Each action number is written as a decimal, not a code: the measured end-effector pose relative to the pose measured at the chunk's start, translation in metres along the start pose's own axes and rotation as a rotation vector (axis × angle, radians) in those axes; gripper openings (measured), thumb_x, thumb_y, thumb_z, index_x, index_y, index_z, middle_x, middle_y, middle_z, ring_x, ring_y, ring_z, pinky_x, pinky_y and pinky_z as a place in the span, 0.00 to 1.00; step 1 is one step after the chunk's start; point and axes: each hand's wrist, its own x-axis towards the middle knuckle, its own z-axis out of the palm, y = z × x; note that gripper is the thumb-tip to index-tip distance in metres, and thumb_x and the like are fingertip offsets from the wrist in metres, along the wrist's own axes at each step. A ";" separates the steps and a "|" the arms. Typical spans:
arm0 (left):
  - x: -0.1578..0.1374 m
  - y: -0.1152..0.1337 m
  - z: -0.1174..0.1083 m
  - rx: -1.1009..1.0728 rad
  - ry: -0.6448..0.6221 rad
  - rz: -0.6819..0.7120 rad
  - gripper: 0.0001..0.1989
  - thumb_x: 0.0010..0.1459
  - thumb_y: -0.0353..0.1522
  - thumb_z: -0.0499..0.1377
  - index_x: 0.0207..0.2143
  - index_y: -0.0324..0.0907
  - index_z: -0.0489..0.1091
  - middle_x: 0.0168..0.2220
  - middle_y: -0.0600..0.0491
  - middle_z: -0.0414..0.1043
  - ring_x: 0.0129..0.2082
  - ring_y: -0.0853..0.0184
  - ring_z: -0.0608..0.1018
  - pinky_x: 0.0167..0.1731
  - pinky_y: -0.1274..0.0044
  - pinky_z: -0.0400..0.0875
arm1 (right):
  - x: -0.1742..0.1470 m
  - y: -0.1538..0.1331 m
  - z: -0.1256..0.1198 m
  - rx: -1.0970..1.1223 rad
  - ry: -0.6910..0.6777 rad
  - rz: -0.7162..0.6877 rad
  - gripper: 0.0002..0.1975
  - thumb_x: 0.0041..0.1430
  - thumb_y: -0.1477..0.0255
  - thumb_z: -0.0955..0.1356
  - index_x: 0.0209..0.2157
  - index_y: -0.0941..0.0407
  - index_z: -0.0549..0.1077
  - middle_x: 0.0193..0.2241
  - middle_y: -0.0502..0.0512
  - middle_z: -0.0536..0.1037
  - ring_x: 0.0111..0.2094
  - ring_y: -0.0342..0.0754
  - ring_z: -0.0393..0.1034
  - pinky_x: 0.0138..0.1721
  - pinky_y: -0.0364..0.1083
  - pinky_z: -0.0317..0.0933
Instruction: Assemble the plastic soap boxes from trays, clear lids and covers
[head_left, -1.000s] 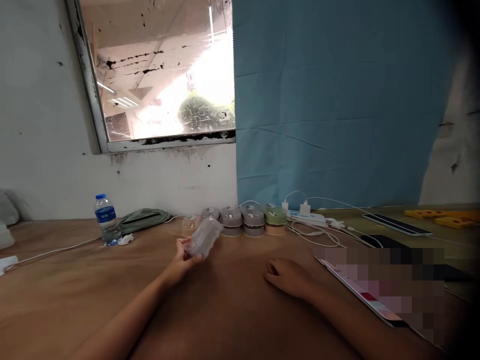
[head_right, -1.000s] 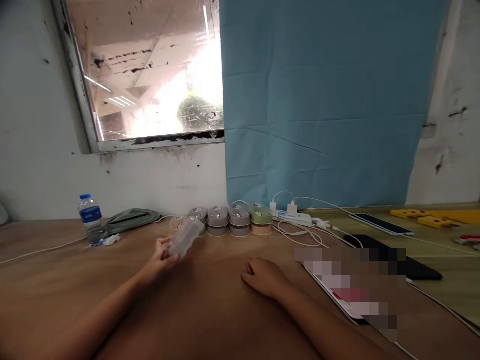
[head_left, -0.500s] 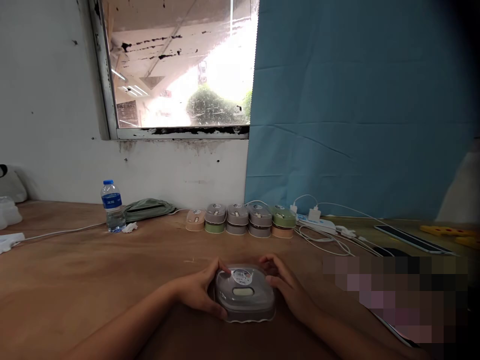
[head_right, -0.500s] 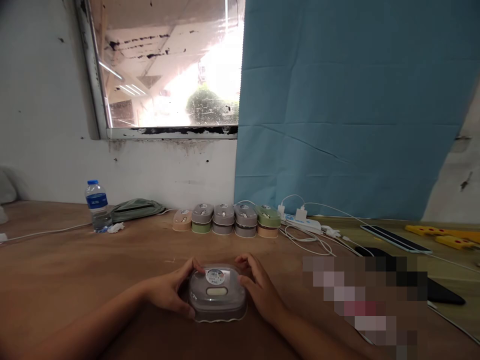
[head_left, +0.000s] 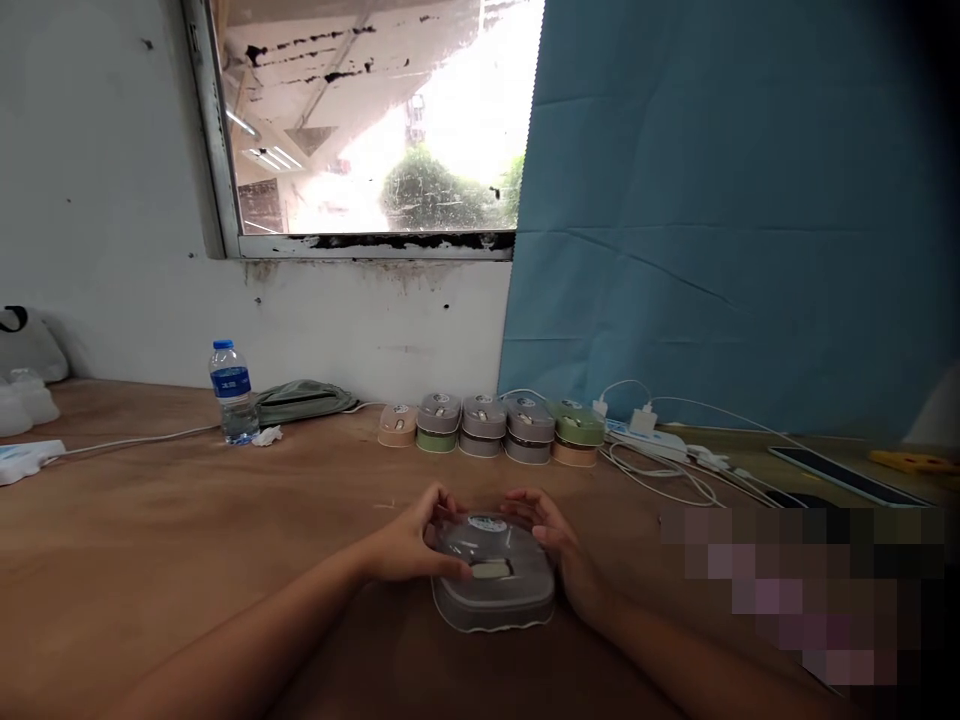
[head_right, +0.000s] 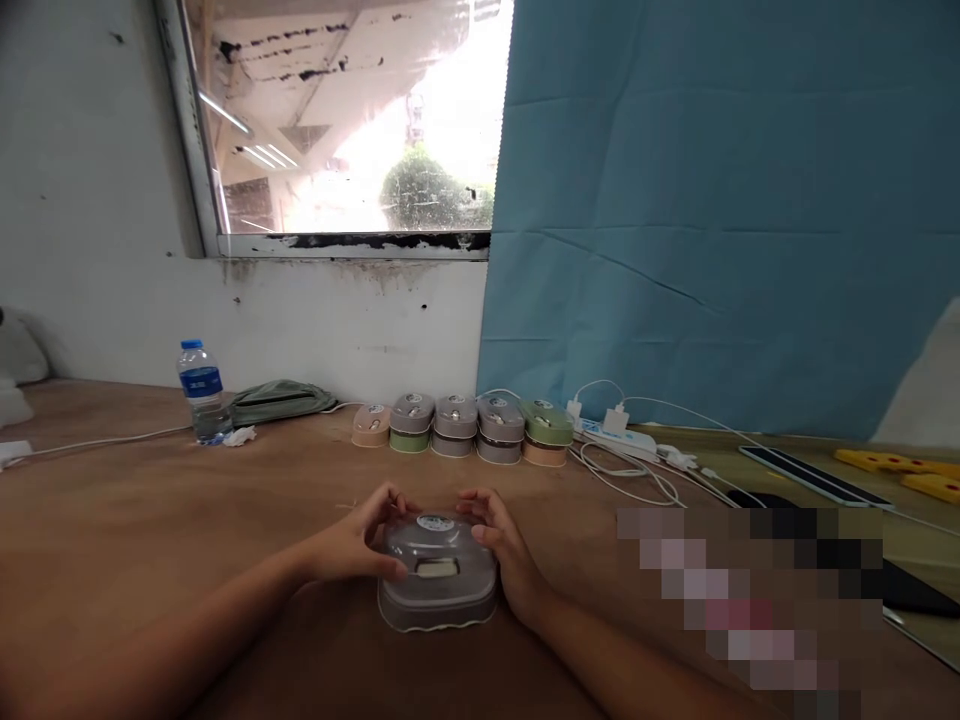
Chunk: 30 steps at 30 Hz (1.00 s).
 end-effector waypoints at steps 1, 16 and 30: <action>0.001 -0.001 -0.002 -0.016 0.011 -0.012 0.26 0.38 0.34 0.65 0.35 0.43 0.53 0.43 0.50 0.61 0.41 0.67 0.66 0.38 0.76 0.62 | 0.000 -0.001 -0.001 -0.002 0.000 -0.005 0.19 0.46 0.64 0.60 0.42 0.53 0.59 0.45 0.56 0.65 0.49 0.53 0.59 0.49 0.50 0.53; 0.009 -0.020 -0.043 0.390 0.480 -0.122 0.24 0.55 0.46 0.41 0.23 0.38 0.64 0.21 0.52 0.71 0.24 0.67 0.73 0.27 0.78 0.65 | -0.001 -0.003 0.001 -0.082 -0.100 0.021 0.27 0.47 0.65 0.64 0.50 0.52 0.56 0.53 0.56 0.59 0.53 0.52 0.55 0.53 0.52 0.48; -0.007 -0.006 -0.061 0.839 0.397 0.215 0.12 0.51 0.40 0.53 0.31 0.41 0.66 0.36 0.50 0.66 0.39 0.64 0.68 0.43 0.73 0.59 | -0.008 -0.022 -0.001 -0.443 -0.390 -0.196 0.27 0.38 0.63 0.70 0.43 0.54 0.64 0.47 0.57 0.62 0.49 0.55 0.57 0.50 0.50 0.51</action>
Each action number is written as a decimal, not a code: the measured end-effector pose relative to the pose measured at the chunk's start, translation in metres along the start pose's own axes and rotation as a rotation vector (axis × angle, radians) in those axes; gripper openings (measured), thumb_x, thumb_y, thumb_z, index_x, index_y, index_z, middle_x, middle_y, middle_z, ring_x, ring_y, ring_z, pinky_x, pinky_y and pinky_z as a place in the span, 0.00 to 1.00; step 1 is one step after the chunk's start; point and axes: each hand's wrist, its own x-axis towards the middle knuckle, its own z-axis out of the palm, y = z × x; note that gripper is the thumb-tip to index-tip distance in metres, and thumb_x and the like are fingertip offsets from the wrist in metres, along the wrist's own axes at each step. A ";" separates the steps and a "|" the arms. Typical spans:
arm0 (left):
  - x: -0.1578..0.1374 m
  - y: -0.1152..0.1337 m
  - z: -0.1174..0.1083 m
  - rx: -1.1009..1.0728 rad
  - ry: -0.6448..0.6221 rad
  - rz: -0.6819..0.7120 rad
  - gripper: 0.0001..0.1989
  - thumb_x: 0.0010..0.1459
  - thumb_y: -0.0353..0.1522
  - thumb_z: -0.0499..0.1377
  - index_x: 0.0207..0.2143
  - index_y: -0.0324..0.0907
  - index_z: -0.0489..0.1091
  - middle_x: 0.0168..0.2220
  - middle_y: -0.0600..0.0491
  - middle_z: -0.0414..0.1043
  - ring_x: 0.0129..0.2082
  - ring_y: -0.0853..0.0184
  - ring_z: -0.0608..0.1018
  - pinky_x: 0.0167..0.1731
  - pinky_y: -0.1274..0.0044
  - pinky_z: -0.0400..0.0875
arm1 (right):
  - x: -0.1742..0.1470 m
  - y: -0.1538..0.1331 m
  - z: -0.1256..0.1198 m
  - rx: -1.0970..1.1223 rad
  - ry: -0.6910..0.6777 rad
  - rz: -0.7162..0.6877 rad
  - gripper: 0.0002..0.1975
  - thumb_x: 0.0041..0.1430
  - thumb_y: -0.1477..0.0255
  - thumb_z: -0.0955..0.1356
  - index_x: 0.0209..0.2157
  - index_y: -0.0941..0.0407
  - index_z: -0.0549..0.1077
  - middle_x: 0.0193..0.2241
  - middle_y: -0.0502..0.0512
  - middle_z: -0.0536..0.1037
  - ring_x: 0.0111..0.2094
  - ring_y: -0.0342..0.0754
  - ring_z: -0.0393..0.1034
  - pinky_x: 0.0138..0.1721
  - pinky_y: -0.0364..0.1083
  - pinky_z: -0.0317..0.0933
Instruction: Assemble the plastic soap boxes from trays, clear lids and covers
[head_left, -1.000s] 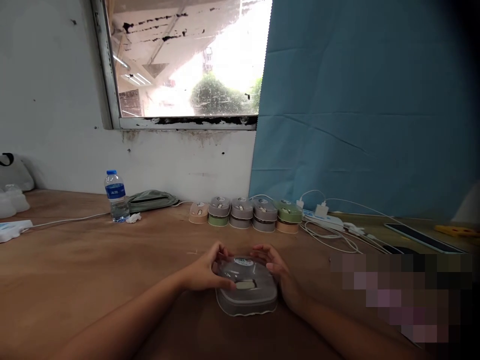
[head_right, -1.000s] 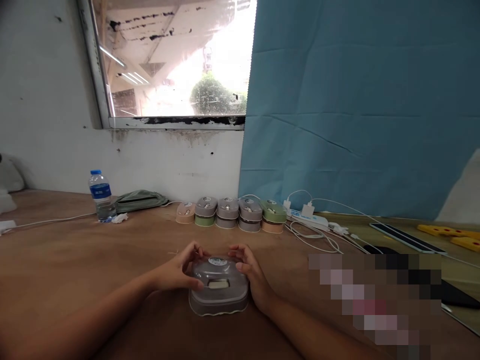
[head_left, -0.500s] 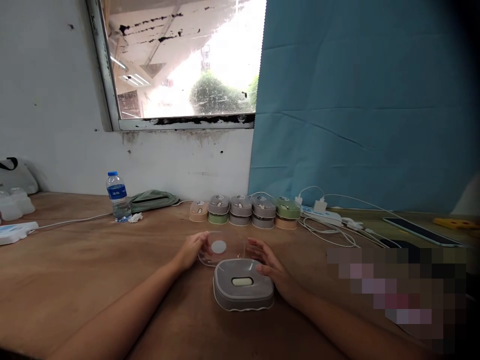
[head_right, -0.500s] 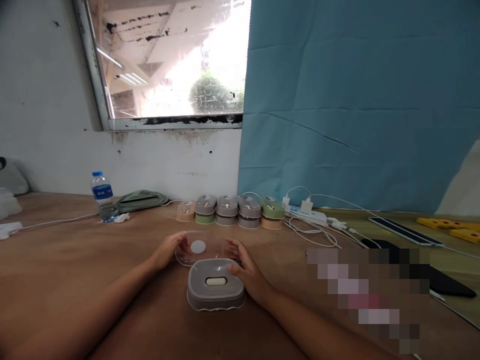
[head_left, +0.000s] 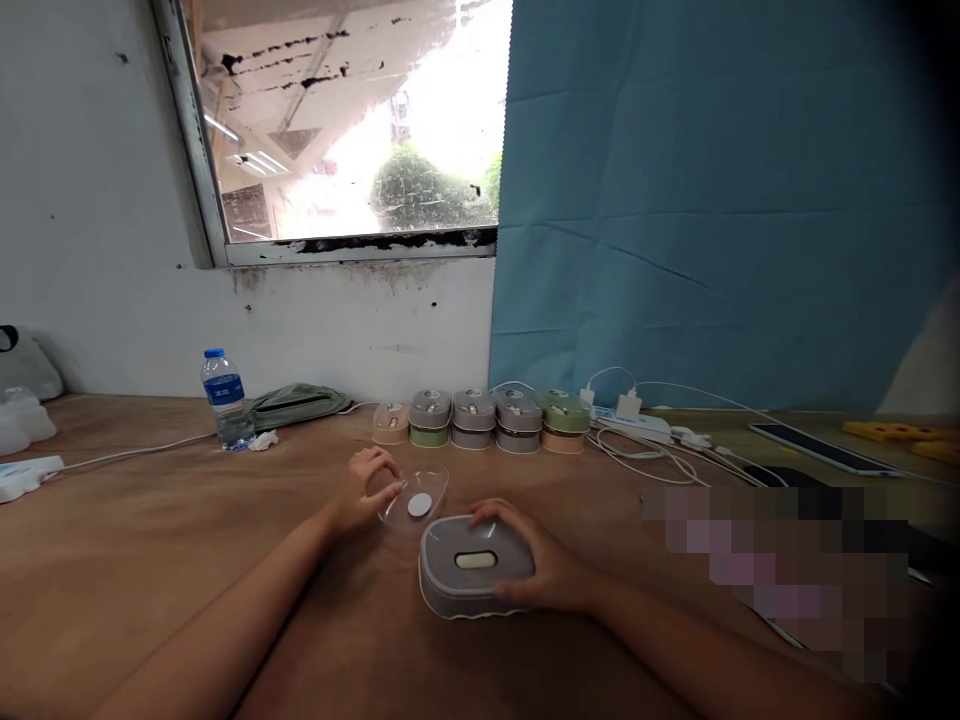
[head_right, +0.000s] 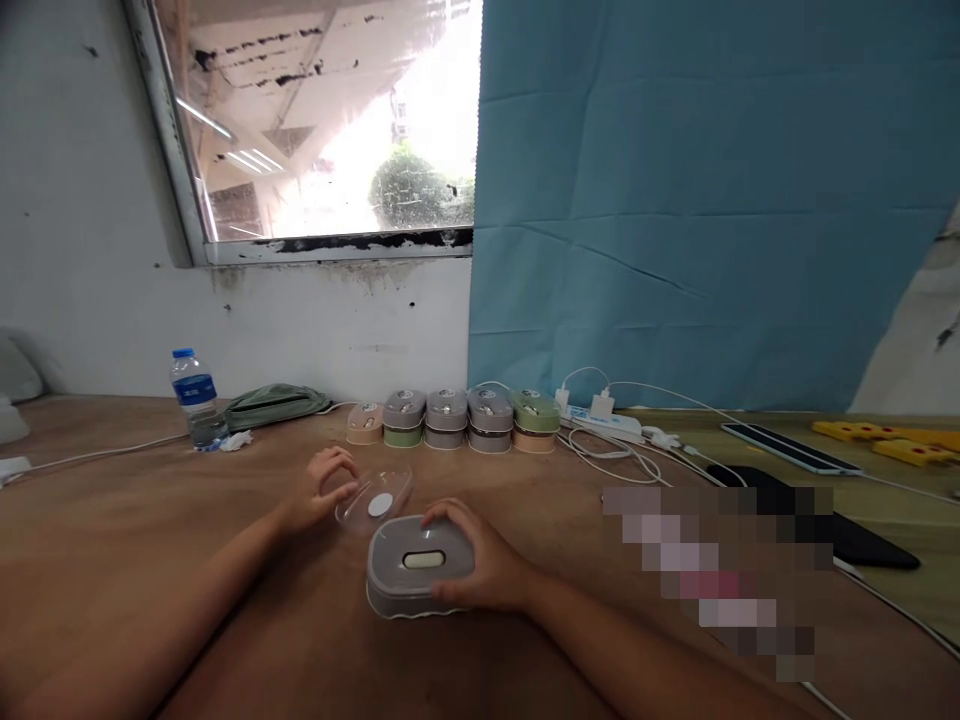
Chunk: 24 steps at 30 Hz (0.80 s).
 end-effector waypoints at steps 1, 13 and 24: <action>-0.001 0.010 0.001 0.021 -0.065 0.085 0.12 0.51 0.41 0.53 0.32 0.41 0.66 0.37 0.50 0.66 0.40 0.63 0.67 0.44 0.72 0.58 | -0.001 0.000 -0.001 -0.041 -0.049 -0.017 0.32 0.34 0.64 0.72 0.44 0.54 0.62 0.48 0.57 0.61 0.49 0.55 0.57 0.50 0.50 0.51; -0.001 0.017 0.002 0.116 -0.449 0.165 0.14 0.53 0.43 0.51 0.34 0.42 0.67 0.31 0.54 0.70 0.31 0.69 0.70 0.33 0.80 0.60 | -0.002 0.003 -0.005 -0.118 -0.024 -0.075 0.35 0.30 0.64 0.74 0.44 0.53 0.61 0.46 0.55 0.63 0.47 0.54 0.59 0.48 0.49 0.54; -0.002 -0.042 -0.027 0.524 -0.328 -0.335 0.08 0.44 0.34 0.54 0.27 0.43 0.70 0.30 0.50 0.73 0.30 0.62 0.73 0.29 0.77 0.62 | -0.002 0.002 -0.004 -0.143 0.024 -0.020 0.33 0.32 0.64 0.73 0.43 0.53 0.62 0.46 0.55 0.63 0.47 0.54 0.60 0.48 0.49 0.54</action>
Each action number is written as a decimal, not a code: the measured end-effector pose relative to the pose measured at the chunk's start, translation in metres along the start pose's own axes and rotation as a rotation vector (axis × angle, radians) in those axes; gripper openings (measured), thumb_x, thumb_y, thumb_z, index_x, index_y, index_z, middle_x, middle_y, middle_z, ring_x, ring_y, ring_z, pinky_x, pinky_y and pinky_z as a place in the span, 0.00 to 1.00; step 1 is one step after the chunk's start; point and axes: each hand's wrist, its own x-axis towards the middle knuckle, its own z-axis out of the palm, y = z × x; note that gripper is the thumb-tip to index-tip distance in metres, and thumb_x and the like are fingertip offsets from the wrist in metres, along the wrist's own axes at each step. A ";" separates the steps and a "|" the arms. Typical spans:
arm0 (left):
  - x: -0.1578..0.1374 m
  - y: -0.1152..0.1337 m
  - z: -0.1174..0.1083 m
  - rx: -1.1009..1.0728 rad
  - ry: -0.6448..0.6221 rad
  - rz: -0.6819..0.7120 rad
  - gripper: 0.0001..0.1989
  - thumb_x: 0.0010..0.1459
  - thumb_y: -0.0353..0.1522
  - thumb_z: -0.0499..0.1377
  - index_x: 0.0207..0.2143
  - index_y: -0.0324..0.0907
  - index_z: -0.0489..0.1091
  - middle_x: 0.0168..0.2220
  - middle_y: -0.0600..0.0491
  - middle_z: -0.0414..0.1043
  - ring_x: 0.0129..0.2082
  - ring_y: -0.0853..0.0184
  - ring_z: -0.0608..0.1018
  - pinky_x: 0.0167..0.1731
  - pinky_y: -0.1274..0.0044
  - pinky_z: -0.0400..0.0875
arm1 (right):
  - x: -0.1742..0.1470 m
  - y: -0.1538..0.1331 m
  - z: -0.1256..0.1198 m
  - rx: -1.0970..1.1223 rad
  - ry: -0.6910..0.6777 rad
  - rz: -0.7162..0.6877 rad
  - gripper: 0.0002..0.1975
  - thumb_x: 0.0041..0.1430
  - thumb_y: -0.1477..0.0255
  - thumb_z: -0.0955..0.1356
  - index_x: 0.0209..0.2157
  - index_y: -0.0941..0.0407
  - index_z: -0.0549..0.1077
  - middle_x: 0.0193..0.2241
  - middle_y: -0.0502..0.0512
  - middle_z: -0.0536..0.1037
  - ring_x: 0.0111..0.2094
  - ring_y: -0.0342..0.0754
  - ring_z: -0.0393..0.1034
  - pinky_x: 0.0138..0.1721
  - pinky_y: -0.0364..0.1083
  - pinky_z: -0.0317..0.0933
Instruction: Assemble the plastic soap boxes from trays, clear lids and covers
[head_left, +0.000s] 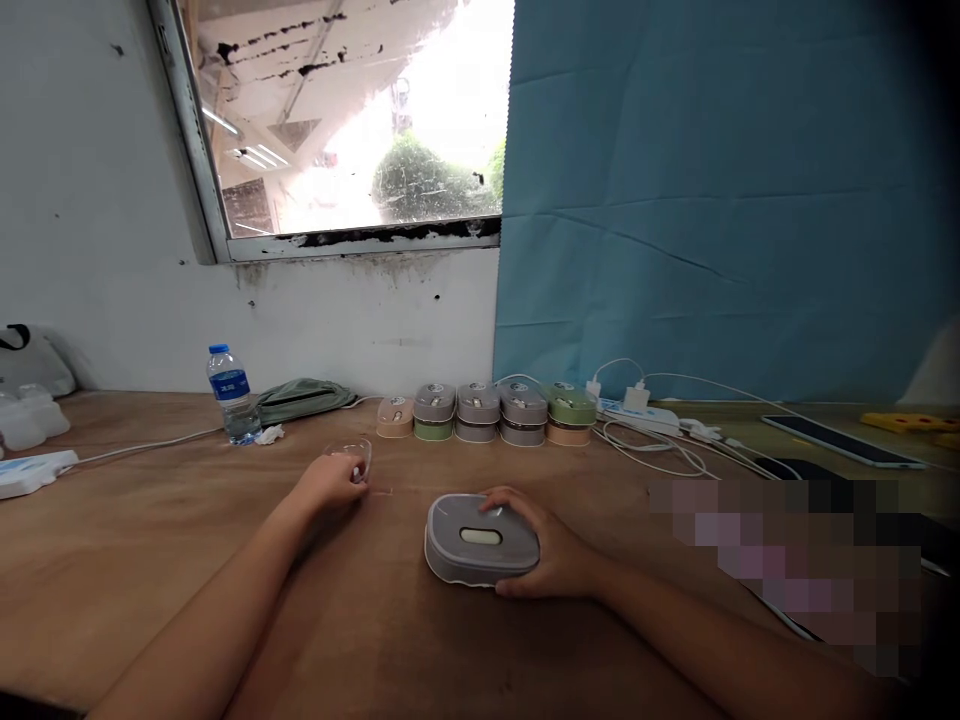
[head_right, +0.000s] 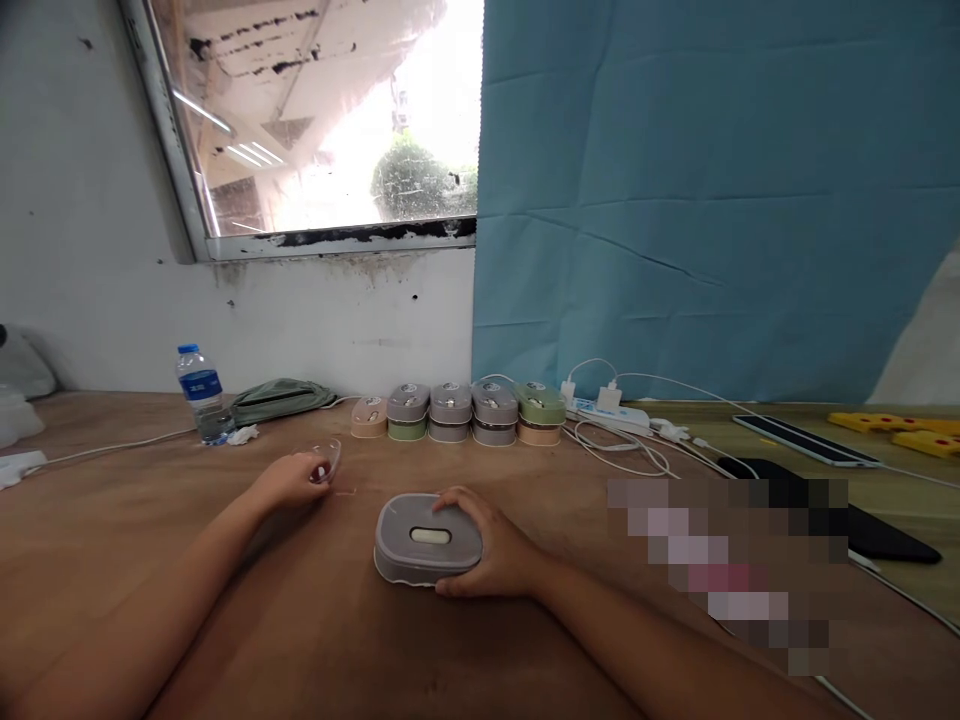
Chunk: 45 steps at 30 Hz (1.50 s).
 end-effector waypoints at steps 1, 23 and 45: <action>0.001 -0.011 0.000 0.006 0.009 -0.041 0.08 0.43 0.35 0.54 0.26 0.42 0.70 0.30 0.49 0.72 0.30 0.62 0.73 0.28 0.77 0.62 | 0.000 -0.001 0.000 -0.005 0.003 0.002 0.32 0.33 0.64 0.73 0.43 0.53 0.62 0.46 0.55 0.63 0.47 0.54 0.60 0.48 0.49 0.54; -0.011 -0.077 0.000 -0.199 0.094 -0.144 0.13 0.41 0.35 0.53 0.28 0.39 0.70 0.27 0.52 0.70 0.28 0.66 0.72 0.28 0.79 0.64 | 0.003 0.001 0.002 -0.045 0.079 0.058 0.30 0.34 0.63 0.73 0.42 0.54 0.62 0.45 0.57 0.65 0.47 0.56 0.60 0.47 0.51 0.56; -0.017 0.108 0.036 -1.380 -0.137 0.289 0.45 0.31 0.32 0.69 0.50 0.47 0.48 0.54 0.44 0.51 0.51 0.61 0.63 0.49 0.67 0.60 | 0.002 0.004 0.003 -0.060 0.185 0.109 0.31 0.37 0.63 0.72 0.44 0.53 0.60 0.44 0.56 0.66 0.44 0.55 0.62 0.43 0.51 0.59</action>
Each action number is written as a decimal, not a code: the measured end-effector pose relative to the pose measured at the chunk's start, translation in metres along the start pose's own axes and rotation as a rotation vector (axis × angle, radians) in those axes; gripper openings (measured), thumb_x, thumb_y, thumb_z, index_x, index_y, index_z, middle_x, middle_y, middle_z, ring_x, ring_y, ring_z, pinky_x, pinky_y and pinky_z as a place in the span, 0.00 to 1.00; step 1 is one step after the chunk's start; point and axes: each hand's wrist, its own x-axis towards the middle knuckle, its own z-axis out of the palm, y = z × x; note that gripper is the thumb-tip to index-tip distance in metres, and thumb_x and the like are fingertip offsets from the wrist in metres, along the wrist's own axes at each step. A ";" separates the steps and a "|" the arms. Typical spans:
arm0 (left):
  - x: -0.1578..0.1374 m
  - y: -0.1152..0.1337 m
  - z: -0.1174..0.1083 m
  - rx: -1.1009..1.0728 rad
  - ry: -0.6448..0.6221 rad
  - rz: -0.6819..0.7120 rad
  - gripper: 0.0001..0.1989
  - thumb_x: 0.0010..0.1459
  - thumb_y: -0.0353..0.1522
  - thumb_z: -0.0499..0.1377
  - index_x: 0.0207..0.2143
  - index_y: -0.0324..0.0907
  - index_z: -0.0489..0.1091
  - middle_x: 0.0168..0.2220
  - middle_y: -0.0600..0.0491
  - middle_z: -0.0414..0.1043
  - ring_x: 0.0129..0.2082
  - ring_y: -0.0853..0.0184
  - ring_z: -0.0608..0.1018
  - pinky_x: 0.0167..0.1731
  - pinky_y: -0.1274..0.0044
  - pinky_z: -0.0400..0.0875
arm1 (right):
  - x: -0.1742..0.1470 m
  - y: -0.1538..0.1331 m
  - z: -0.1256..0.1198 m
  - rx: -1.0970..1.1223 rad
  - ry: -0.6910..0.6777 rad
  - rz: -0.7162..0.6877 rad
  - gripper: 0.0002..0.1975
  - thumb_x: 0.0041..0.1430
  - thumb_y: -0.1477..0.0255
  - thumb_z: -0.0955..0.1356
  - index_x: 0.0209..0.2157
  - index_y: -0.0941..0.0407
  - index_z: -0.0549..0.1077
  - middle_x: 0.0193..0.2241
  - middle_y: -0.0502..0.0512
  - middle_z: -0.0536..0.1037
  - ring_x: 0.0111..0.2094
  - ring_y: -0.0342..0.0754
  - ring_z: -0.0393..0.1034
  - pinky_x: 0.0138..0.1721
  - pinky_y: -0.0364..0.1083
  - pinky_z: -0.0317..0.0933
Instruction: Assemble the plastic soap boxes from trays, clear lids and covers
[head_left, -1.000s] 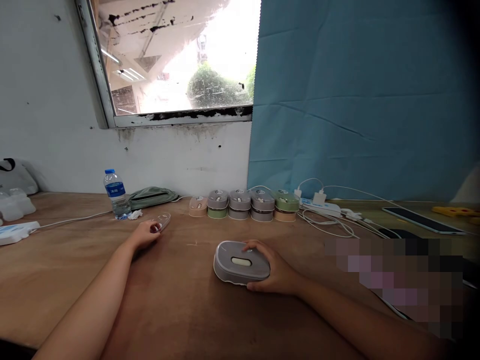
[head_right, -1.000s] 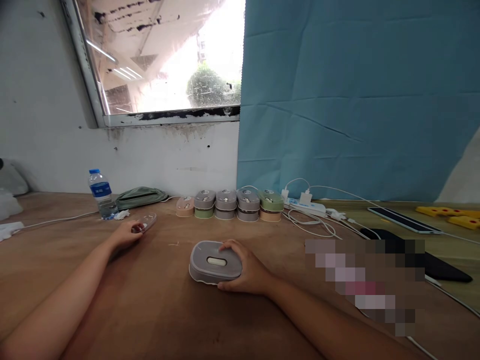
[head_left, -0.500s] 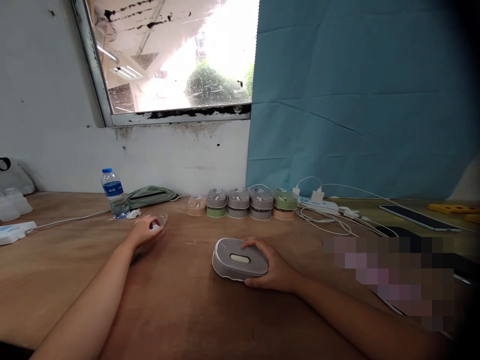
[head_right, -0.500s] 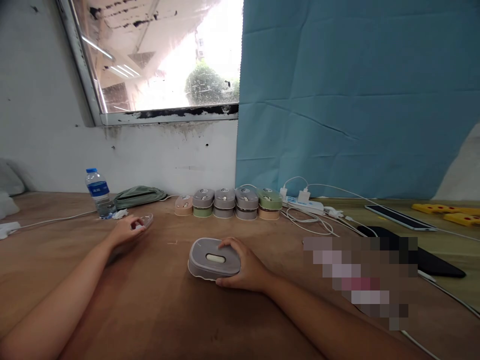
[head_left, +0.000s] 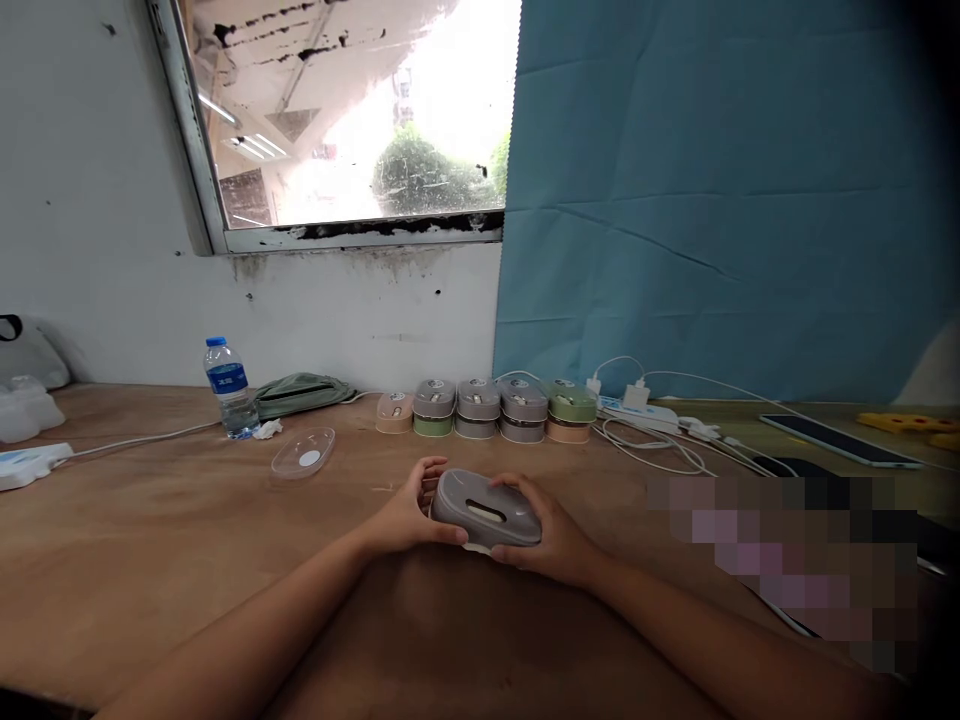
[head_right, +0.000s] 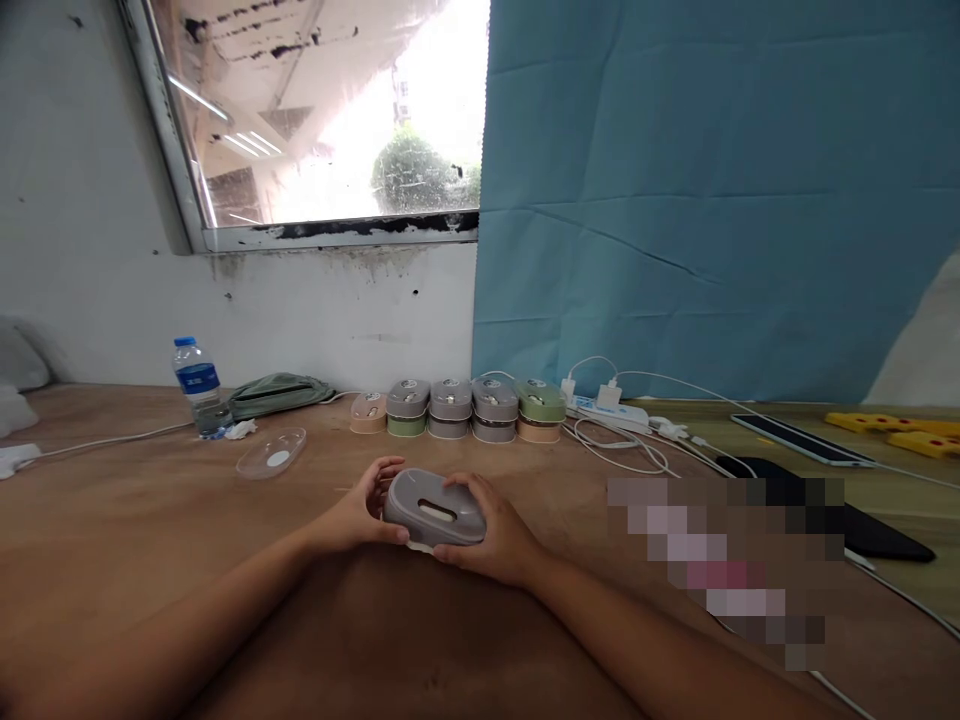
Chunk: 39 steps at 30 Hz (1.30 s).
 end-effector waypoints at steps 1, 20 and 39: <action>0.000 -0.001 -0.002 -0.003 -0.003 0.009 0.45 0.31 0.31 0.69 0.51 0.47 0.48 0.54 0.43 0.51 0.51 0.61 0.63 0.49 0.67 0.60 | 0.000 0.000 0.000 0.008 0.007 0.001 0.30 0.38 0.63 0.71 0.44 0.53 0.60 0.44 0.56 0.66 0.44 0.55 0.63 0.42 0.50 0.59; -0.015 0.037 -0.013 0.941 -0.036 0.649 0.30 0.53 0.34 0.54 0.56 0.45 0.46 0.57 0.44 0.50 0.57 0.57 0.54 0.55 0.62 0.46 | 0.003 0.010 0.000 0.340 0.036 -0.004 0.32 0.38 0.62 0.72 0.45 0.52 0.56 0.49 0.59 0.63 0.49 0.55 0.60 0.47 0.51 0.59; -0.016 0.041 -0.051 1.086 0.029 0.667 0.17 0.52 0.34 0.56 0.45 0.41 0.62 0.42 0.47 0.68 0.44 0.64 0.68 0.47 0.71 0.61 | 0.007 0.017 0.005 0.567 0.130 0.053 0.32 0.47 0.56 0.67 0.50 0.50 0.52 0.54 0.58 0.56 0.56 0.52 0.51 0.56 0.54 0.47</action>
